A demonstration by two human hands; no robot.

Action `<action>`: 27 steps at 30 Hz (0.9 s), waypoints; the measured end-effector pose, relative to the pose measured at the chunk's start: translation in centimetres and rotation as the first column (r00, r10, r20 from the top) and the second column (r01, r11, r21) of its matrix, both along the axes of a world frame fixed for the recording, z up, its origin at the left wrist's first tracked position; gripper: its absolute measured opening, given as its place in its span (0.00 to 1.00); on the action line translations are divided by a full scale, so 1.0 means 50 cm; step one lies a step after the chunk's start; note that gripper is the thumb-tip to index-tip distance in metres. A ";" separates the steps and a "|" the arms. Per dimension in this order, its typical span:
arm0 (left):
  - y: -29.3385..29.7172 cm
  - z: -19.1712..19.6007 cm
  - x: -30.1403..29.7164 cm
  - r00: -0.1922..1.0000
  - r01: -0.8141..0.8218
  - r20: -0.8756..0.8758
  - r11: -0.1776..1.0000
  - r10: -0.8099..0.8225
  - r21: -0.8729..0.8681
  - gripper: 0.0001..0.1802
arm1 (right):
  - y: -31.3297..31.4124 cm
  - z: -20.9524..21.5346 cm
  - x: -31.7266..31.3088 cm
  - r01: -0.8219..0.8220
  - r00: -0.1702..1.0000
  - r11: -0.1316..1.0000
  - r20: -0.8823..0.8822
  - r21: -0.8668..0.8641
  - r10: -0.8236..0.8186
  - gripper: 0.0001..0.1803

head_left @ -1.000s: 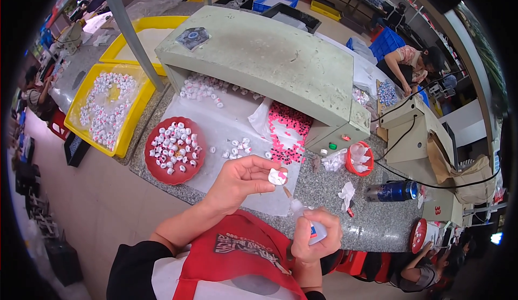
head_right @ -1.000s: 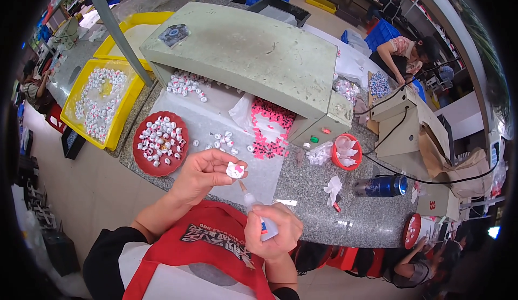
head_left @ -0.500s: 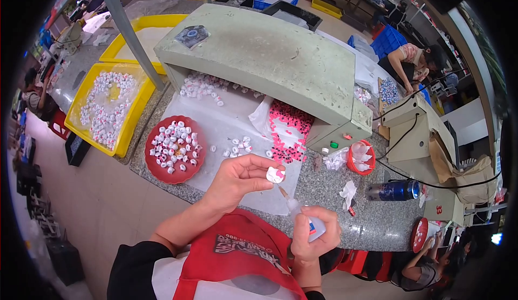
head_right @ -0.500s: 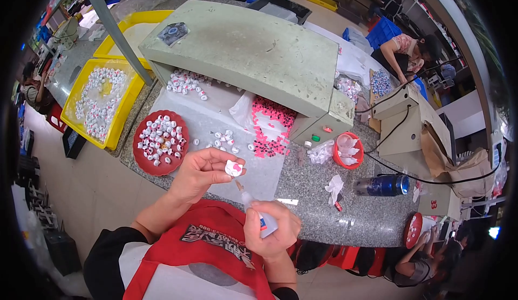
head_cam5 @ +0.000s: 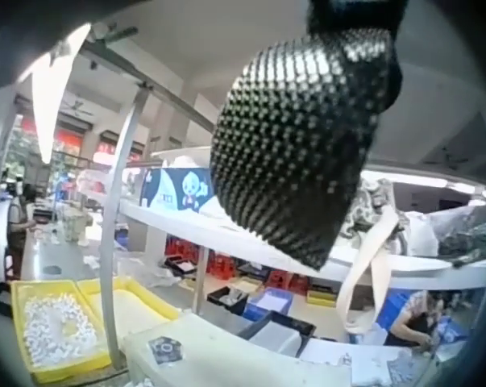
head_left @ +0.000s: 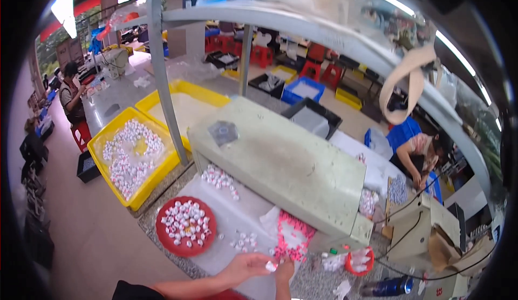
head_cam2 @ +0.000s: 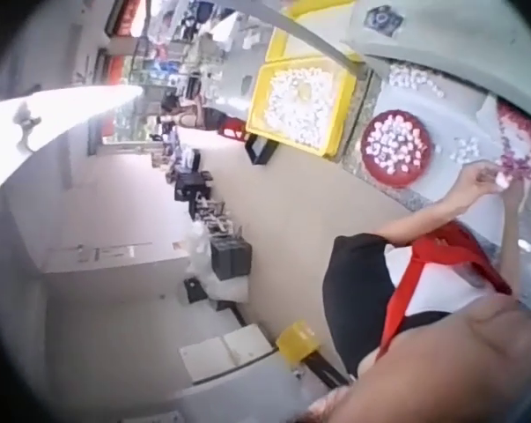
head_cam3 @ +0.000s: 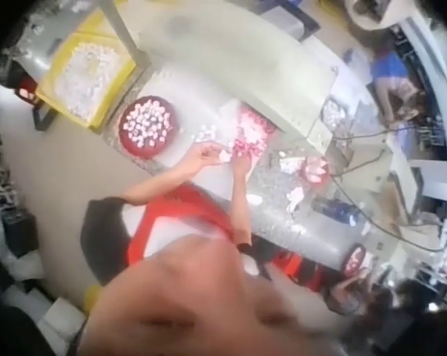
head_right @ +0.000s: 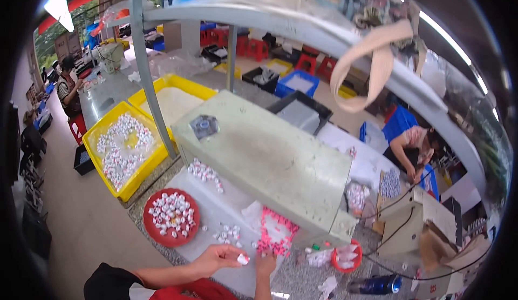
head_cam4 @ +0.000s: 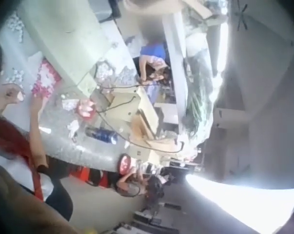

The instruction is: The recorder is at a workbench manually assembling small white circular bases with pink decorative pieces.

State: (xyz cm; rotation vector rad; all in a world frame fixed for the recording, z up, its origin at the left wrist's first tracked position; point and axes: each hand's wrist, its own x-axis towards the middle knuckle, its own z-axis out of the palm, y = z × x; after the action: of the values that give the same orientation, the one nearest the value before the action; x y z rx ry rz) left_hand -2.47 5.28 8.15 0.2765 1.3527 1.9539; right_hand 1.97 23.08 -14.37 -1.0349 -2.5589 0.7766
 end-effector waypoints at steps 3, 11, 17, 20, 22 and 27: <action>-0.016 -0.023 0.003 0.998 -0.036 0.042 0.999 0.037 -0.025 0.17 | -0.005 -0.006 0.004 -0.085 0.994 0.989 0.075 0.117 0.076 0.11; -0.020 -0.006 0.004 1.000 -0.013 0.004 0.998 0.013 0.058 0.18 | 0.020 0.014 -0.008 -0.122 0.982 0.979 0.160 0.166 0.095 0.13; -0.060 0.015 0.044 0.999 -0.049 -0.011 0.997 0.049 0.064 0.18 | 0.010 0.034 0.032 -0.159 0.982 0.969 0.134 0.190 0.134 0.12; -0.065 0.016 0.062 0.999 -0.054 0.000 0.996 0.054 0.068 0.18 | 0.014 0.031 0.050 -0.142 0.976 0.986 0.181 0.091 0.124 0.08; -0.064 0.015 0.068 0.999 -0.045 0.029 0.997 0.043 0.070 0.18 | 0.022 0.042 0.059 -0.143 0.973 0.983 0.198 0.117 0.118 0.08; -0.066 0.029 0.029 0.988 -0.138 -0.051 0.985 0.144 0.103 0.17 | 0.027 0.214 0.074 -0.242 0.862 -0.036 -0.197 -0.970 -0.467 0.08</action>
State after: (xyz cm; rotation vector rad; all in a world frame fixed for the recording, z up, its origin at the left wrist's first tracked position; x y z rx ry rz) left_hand -1.00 2.00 9.59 0.2939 1.3471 2.1498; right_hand 5.67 24.40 -3.68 -1.0190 -0.9494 2.6461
